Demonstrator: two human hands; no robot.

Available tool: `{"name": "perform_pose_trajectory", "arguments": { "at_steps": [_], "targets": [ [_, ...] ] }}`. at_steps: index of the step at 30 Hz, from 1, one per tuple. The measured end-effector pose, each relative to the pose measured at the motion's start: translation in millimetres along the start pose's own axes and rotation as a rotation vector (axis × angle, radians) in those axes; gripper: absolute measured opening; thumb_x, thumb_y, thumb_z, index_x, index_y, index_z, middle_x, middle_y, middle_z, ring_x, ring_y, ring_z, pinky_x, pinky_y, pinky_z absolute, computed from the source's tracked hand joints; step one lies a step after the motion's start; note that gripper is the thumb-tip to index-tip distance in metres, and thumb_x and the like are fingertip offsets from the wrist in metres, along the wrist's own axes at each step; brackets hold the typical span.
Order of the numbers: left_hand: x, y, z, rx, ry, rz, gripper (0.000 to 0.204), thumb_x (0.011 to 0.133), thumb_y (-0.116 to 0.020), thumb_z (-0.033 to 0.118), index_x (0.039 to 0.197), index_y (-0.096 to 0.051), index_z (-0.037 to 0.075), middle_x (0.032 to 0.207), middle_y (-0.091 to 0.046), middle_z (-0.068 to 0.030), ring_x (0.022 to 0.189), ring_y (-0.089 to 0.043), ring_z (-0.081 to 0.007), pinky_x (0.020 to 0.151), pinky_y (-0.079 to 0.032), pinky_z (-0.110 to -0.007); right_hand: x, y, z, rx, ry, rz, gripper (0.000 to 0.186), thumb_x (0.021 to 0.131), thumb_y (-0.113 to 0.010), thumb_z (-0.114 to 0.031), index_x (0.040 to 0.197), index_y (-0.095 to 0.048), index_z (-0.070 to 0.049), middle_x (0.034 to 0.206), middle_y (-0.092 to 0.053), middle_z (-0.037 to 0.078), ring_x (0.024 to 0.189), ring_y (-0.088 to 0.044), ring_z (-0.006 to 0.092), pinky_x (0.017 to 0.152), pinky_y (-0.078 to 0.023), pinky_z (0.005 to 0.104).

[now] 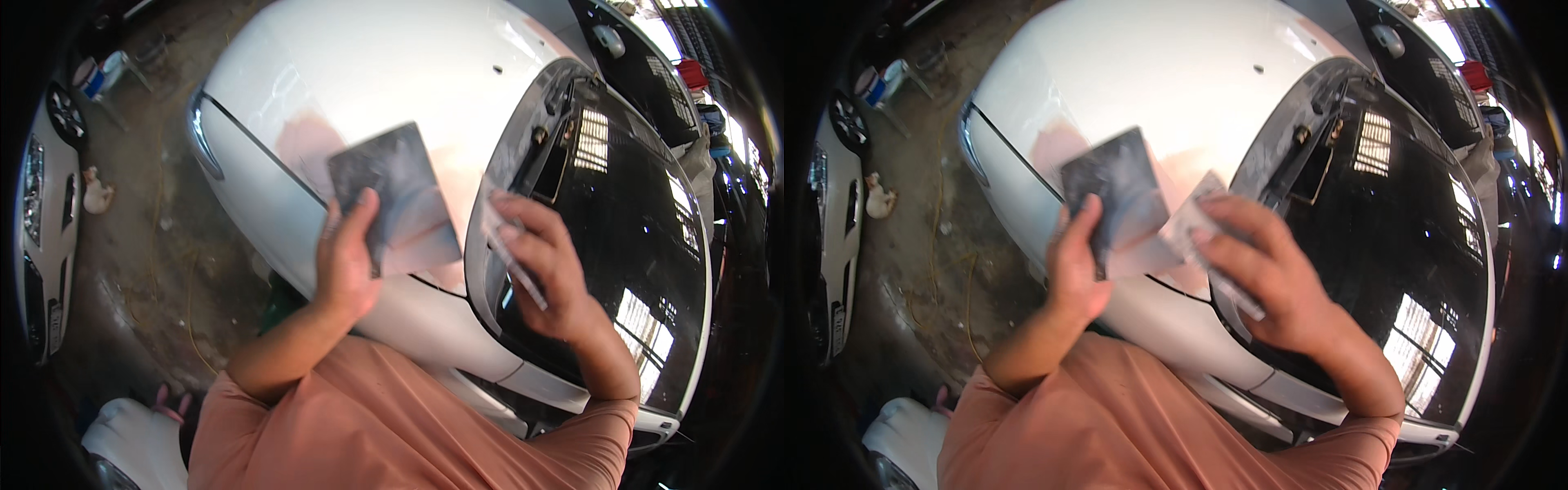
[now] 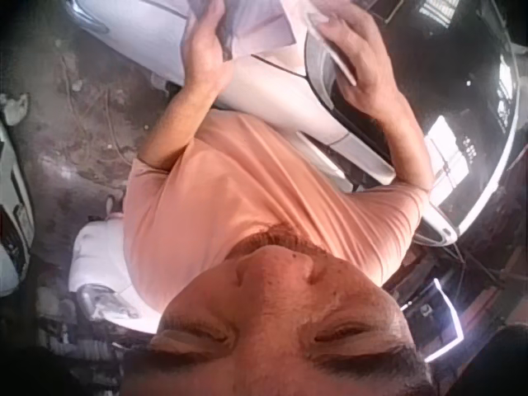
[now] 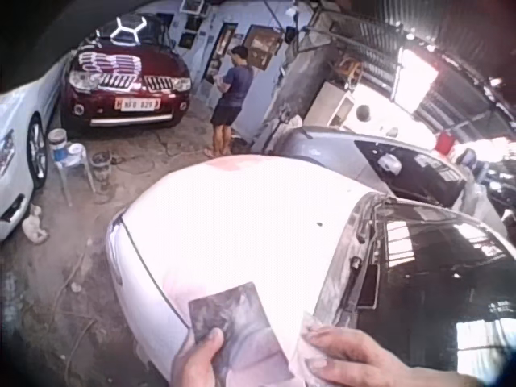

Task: The person applies pink body filler to a white car's fender and headlight housing using a spreader.

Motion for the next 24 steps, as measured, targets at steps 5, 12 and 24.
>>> {"name": "perform_pose_trajectory", "arguments": {
  "at_steps": [5, 12, 24],
  "targets": [
    [-1.9, -29.3, 10.4, -0.029, 0.06, -0.107, 0.035, 0.101, -0.059, 0.016, 0.133, -0.049, 0.006, 0.124, -0.059, -0.0076, 0.115, -0.06, -0.0216, 0.1, -0.049, -0.039, 11.3, -26.7, -16.2, -0.158, 0.066, -0.087, 0.076, 0.064, -0.073, 0.01, 0.135, -0.06, -0.012, 0.14, -0.049, 0.022, 0.13, -0.05, 0.0441, 0.108, -0.045, 0.053],
    [-0.4, -7.5, 47.6, 0.313, -0.115, -0.226, 0.037, 0.103, -0.056, 0.016, 0.136, -0.048, 0.001, 0.126, -0.059, -0.0086, 0.116, -0.057, -0.0171, 0.104, -0.045, -0.034, 10.5, 1.5, 17.9, -0.644, -0.133, -0.049, 0.067, 0.07, -0.065, 0.011, 0.131, -0.063, -0.017, 0.137, -0.057, 0.011, 0.132, -0.051, 0.0348, 0.112, -0.038, 0.057],
    [32.3, -80.9, 108.6, 0.769, -0.623, -0.306, 0.041, 0.106, -0.055, 0.025, 0.132, -0.049, -0.006, 0.123, -0.062, -0.0133, 0.11, -0.059, -0.017, 0.095, -0.047, -0.029, 65.2, -36.2, -21.4, -0.638, 0.091, -0.146, 0.052, 0.077, -0.067, -0.002, 0.126, -0.064, -0.019, 0.137, -0.055, 0.01, 0.132, -0.05, 0.0347, 0.11, -0.037, 0.0556]
  ]
}}
Point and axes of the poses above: each hand's wrist, its own x-axis towards the middle knuckle, its own y-axis out of the back of the hand, z = x × y, the point moved 3 cm from there along x, towards the middle knuckle
